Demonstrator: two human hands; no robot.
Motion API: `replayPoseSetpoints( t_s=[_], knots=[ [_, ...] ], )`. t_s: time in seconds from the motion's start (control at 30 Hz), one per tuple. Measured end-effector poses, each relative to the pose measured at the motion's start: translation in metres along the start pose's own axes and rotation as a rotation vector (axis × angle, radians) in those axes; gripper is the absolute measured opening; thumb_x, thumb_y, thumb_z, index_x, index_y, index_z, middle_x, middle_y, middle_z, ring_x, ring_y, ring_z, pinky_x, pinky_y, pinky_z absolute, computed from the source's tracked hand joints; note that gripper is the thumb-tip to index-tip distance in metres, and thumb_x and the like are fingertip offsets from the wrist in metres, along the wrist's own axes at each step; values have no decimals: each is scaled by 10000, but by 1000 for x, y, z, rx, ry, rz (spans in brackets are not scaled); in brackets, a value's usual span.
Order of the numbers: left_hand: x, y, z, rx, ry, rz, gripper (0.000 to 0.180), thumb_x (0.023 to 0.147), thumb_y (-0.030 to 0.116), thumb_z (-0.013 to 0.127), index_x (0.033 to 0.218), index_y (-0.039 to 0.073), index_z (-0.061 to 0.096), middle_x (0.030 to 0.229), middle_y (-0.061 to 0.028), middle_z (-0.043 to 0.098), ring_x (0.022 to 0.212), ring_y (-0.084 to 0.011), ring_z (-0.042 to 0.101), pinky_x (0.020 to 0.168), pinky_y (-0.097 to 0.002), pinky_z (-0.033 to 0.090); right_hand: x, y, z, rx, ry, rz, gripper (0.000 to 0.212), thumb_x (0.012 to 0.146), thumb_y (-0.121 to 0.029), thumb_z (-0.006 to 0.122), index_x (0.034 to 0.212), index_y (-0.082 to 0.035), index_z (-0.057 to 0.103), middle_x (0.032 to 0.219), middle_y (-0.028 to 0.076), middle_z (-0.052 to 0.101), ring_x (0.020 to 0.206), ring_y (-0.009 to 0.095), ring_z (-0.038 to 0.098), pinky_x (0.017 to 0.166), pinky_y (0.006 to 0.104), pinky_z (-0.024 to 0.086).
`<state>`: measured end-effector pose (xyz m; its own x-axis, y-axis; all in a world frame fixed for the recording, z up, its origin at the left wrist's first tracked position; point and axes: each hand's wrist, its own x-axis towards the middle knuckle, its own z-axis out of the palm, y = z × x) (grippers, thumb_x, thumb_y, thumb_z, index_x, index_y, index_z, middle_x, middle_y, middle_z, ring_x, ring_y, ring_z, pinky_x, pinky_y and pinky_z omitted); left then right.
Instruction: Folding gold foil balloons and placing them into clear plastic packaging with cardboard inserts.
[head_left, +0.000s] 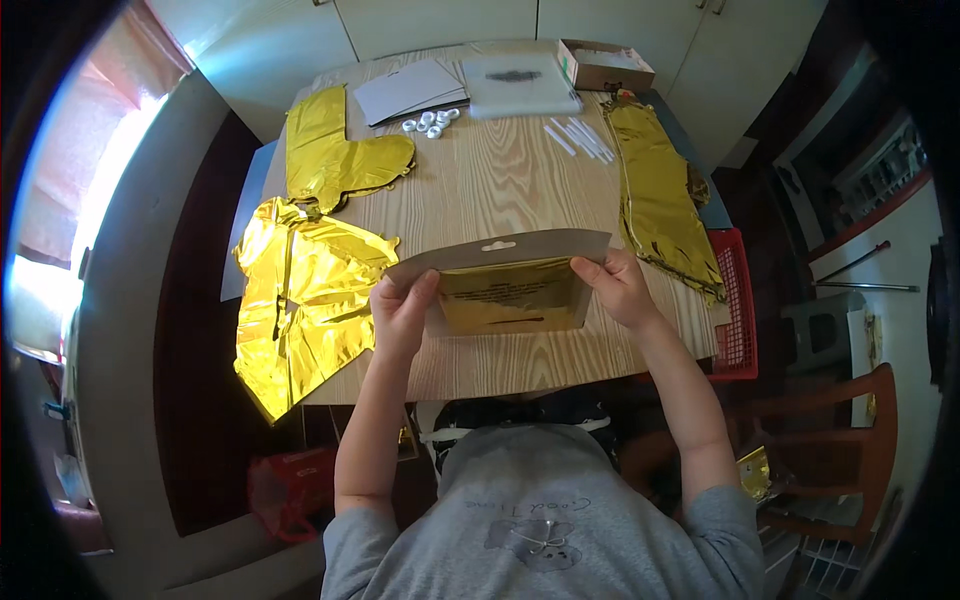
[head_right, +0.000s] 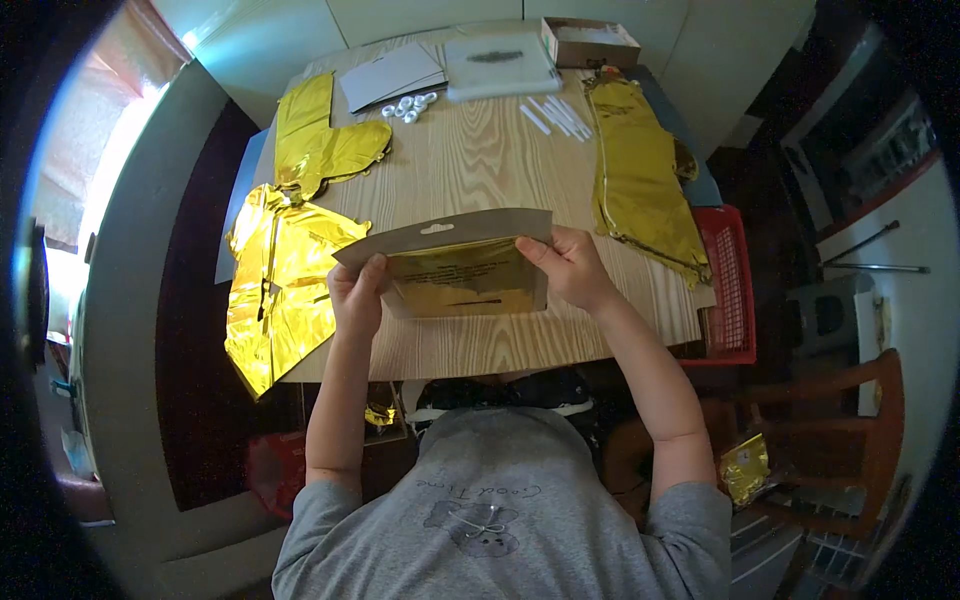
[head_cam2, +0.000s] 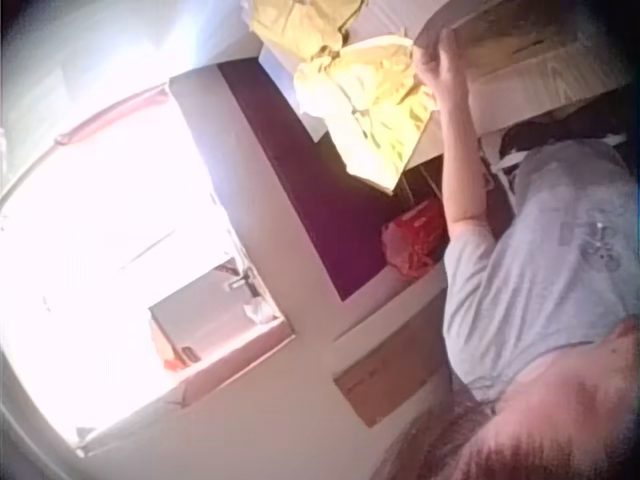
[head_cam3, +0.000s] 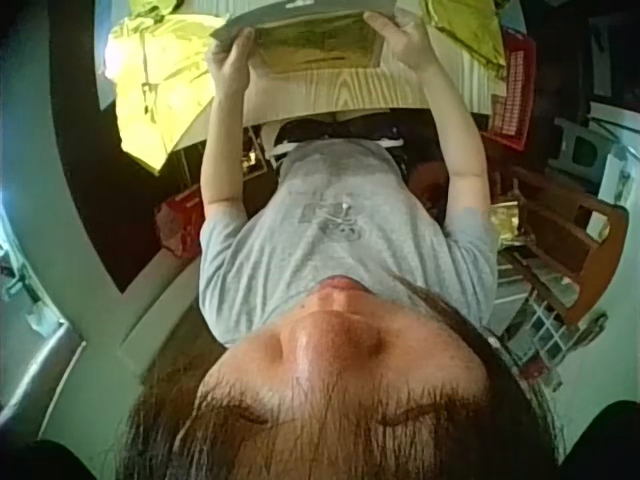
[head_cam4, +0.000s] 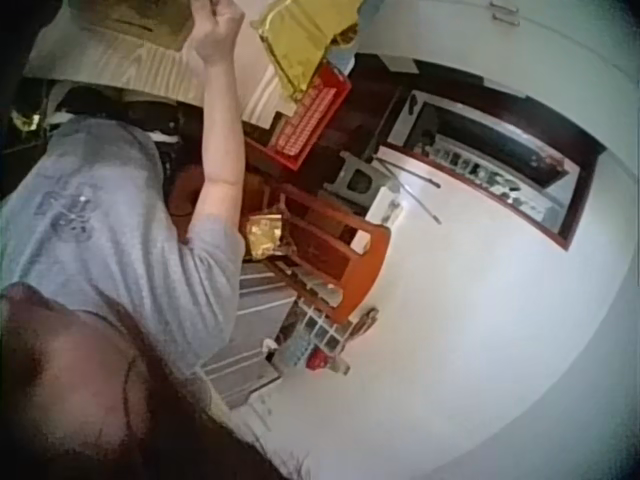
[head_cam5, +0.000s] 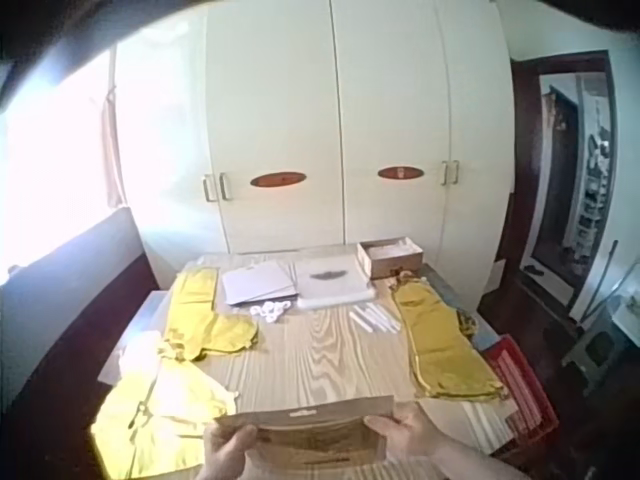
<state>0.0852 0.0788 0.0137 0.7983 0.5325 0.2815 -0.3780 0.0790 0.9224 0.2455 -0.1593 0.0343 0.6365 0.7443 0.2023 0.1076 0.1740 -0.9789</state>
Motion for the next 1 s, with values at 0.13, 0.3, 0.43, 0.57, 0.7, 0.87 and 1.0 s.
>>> replayPoseSetpoints(
  t_s=[0.13, 0.3, 0.43, 0.57, 0.7, 0.87, 1.0],
  knots=[
    [2, 9, 7, 11, 37, -132, 174, 942, 120, 581, 1071, 12, 628, 939, -4, 655, 825, -68, 588, 729, -215, 469, -2, -1, -1, 74, 32, 59, 299, 986, -225, 523, 1096, 32, 630, 1019, 32, 666, 914, 77, 577, 821, 246, 458],
    [-4, 20, 6, -21, -155, -272, 301, 894, 100, 635, 1172, 12, 561, 1042, -27, 646, 918, -96, 599, 819, -253, 484, -6, -20, 2, 176, 169, 110, 334, 1001, -261, 490, 1144, 20, 601, 1083, 23, 635, 992, 73, 549, 880, 248, 426],
    [-12, 19, 14, -34, -270, -411, 360, 822, 39, 707, 1149, 2, 561, 1042, -51, 655, 935, -114, 611, 857, -276, 489, -12, -22, -5, 304, 266, 133, 313, 1002, -261, 486, 1122, 7, 595, 1093, 20, 618, 1022, 73, 529, 898, 250, 407],
    [-24, 11, 34, 93, -242, -363, 260, 843, 67, 694, 1078, 2, 605, 1021, -55, 667, 866, -101, 618, 734, -267, 507, -36, -38, -28, 110, 379, 114, 320, 996, -280, 491, 1137, -3, 569, 1038, 21, 609, 996, 77, 520, 884, 248, 398],
    [-45, 2, 49, 667, -447, 72, 183, 821, 108, 681, 992, 48, 654, 1007, -93, 682, 799, -149, 653, 607, -306, 508, -94, -52, -57, -271, 524, 58, 444, 986, -399, 467, 1212, -21, 520, 923, -1, 580, 761, 49, 517, 681, 195, 406],
    [-51, -5, 126, 836, -776, 865, 366, 769, 127, 634, 1128, 200, 630, 1222, -89, 612, 1112, -283, 611, 901, -374, 522, -185, -63, -41, 251, 227, 216, 736, 918, -569, 495, 1367, -8, 335, 955, -3, 589, 624, 21, 495, 544, 165, 391],
    [-53, -7, 157, 913, -931, 857, 414, 782, 116, 613, 1191, 179, 610, 1212, -94, 612, 1109, -277, 608, 918, -390, 509, -205, -75, -50, 46, 647, 199, 421, 920, -155, 588, 1286, 10, 459, 1178, 50, 587, 1043, 122, 566, 897, 287, 458]
  ],
)
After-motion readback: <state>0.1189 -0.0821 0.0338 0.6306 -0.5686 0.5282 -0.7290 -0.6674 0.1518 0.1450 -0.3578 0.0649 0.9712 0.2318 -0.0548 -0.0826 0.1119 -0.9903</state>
